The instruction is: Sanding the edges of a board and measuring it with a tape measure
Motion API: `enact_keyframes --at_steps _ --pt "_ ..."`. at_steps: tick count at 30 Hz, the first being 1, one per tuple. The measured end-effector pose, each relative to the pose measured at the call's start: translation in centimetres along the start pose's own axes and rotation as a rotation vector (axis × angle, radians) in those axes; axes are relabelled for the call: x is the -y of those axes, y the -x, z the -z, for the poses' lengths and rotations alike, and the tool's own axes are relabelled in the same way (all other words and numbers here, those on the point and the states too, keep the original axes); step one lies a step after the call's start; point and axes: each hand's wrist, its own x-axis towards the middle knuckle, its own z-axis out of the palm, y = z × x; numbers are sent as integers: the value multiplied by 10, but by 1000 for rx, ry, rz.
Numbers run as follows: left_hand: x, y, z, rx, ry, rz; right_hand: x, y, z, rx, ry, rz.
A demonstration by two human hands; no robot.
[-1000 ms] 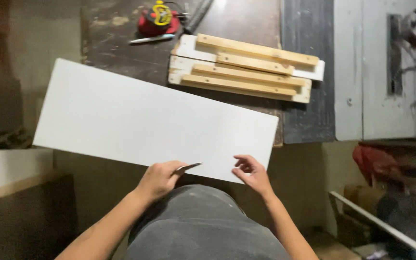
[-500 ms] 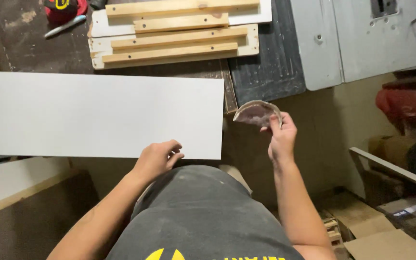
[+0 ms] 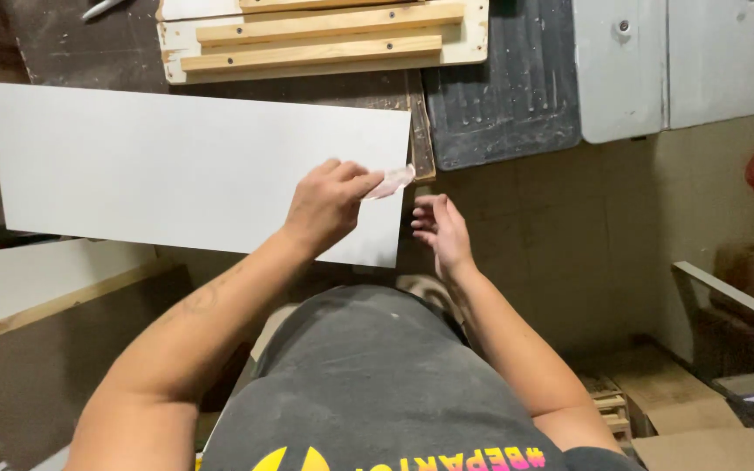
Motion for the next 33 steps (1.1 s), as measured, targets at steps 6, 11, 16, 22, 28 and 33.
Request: enact_keyframes --at_steps 6,11,16,22,28,33 --pt "26 -46 -35 79 -422 -394 -45 34 -2 198 -364 -615" --pt "-1 3 -29 360 -424 -599 -48 39 -3 212 -733 -614" --pt "29 -5 -38 489 -424 -881 -48 51 -10 169 -835 -535" --pt "7 2 -28 488 -303 -869 -61 50 -14 56 -986 -452" --pt "67 -59 -47 371 -297 -793 -60 48 -22 -3 -940 -422" --pt "43 -4 -55 487 -202 -880 -64 46 -26 -26 -987 -389"
